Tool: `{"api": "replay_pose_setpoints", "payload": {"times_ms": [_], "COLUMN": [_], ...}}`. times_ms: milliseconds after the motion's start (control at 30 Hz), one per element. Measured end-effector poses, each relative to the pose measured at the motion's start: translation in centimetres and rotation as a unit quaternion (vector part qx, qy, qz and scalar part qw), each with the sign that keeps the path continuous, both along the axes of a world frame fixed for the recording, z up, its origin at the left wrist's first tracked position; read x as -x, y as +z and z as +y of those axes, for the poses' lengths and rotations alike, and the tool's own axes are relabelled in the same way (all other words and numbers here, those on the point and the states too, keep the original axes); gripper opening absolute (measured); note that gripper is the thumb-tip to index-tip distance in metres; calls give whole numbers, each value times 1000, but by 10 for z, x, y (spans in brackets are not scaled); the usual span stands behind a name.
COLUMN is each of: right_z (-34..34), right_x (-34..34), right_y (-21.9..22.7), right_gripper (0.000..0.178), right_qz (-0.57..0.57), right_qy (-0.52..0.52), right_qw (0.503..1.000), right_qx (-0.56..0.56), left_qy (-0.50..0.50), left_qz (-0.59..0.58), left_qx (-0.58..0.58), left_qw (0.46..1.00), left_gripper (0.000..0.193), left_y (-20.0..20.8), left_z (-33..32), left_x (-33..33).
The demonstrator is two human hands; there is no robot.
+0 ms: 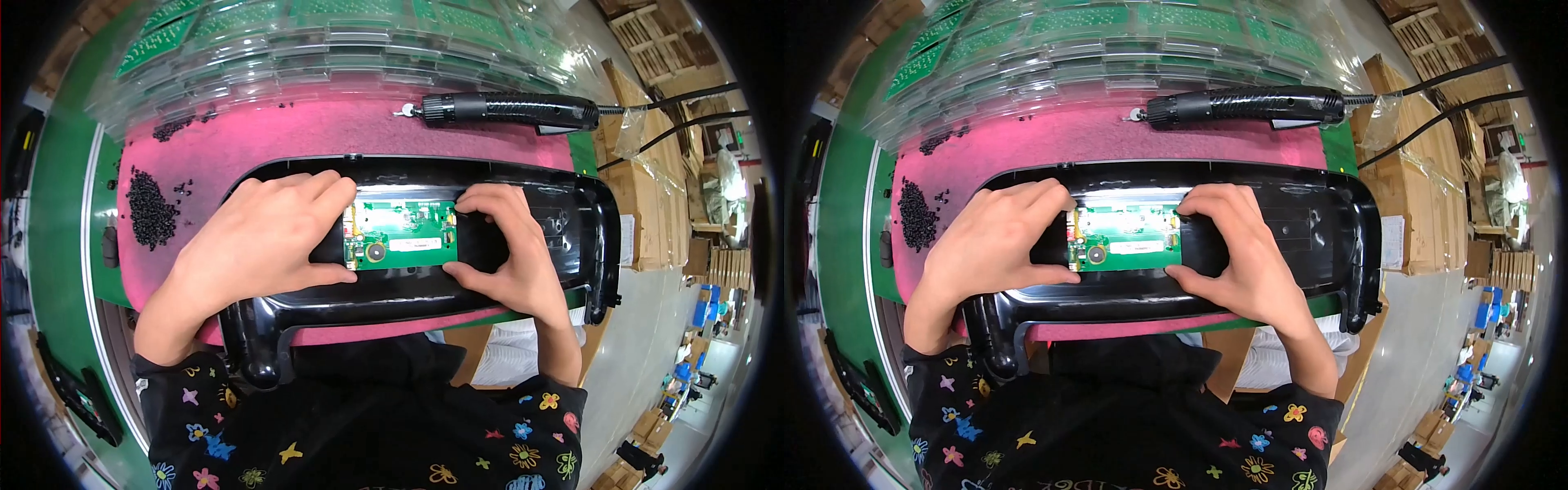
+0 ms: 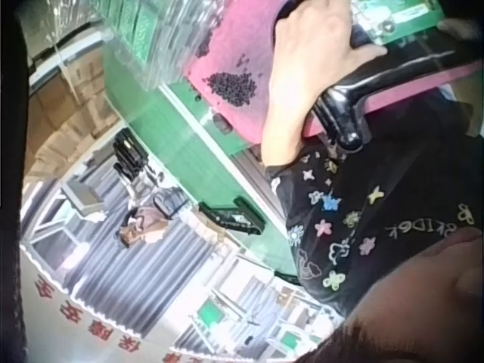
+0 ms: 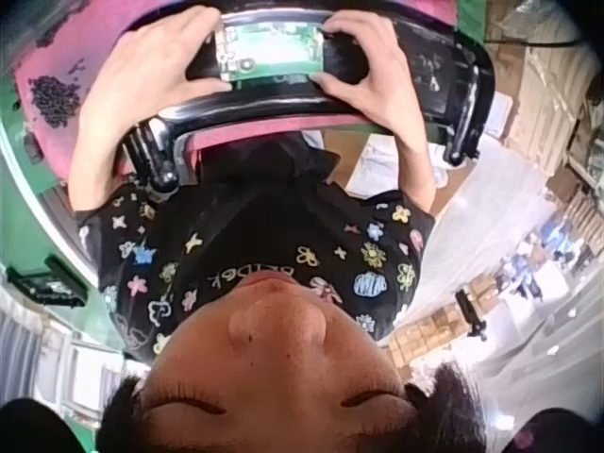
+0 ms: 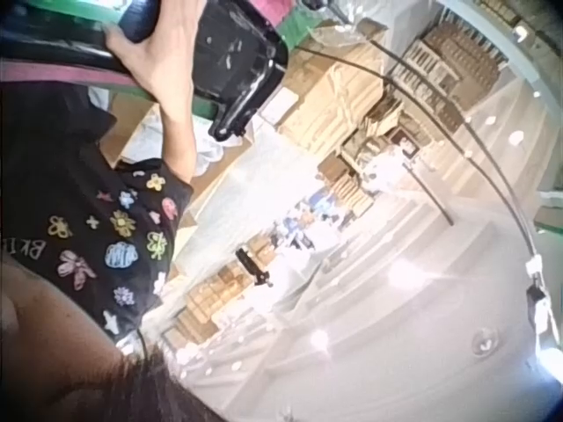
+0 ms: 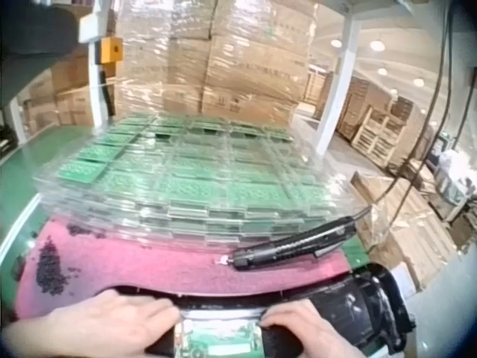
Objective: Assembling electronic components by placing a circuit board into a plastic housing and securing it with an electric screwdriver.
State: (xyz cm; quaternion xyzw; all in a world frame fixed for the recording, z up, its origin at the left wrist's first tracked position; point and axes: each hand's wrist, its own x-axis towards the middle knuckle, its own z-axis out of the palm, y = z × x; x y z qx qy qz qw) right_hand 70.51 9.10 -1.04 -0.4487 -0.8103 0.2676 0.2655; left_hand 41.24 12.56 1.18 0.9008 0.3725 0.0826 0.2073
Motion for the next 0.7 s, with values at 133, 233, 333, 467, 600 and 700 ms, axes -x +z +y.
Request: {"api": "replay_pose_setpoints", "payload": {"times_ms": [133, 233, 333, 467, 600, 700], "right_z": [-2, -2, -3, -6, 0, 7], "right_x": [2, 4, 6, -8, -22, -7], "right_y": [-1, 2, 3, 1, -17, -21], "right_gripper": [58, 58, 57, 65, 78, 78], "right_qz": [-8, -13, -7, -15, -3, 54], "right_qy": [-23, -23, -13, 0, 24, 60], "right_qw": [1000, 1000, 1000, 1000, 998, 995], "right_qx": [11, 10, 12, -18, -52, -60], "left_qy": [-8, -9, -3, -18, 143, 91], "left_qz": [11, -4, 5, -43, -127, -131], "left_qx": [11, -4, -10, -55, -86, -176], "left_qw": [1000, 1000, 1000, 997, 978, 971], "left_gripper": [60, 60, 62, 76, 46, 17], "left_y": [-1, 2, 3, 12, 40, 22], "left_z": [-1, -5, -8, -5, -6, 23], "left_x": [2, 4, 6, 4, 5, 43]}}
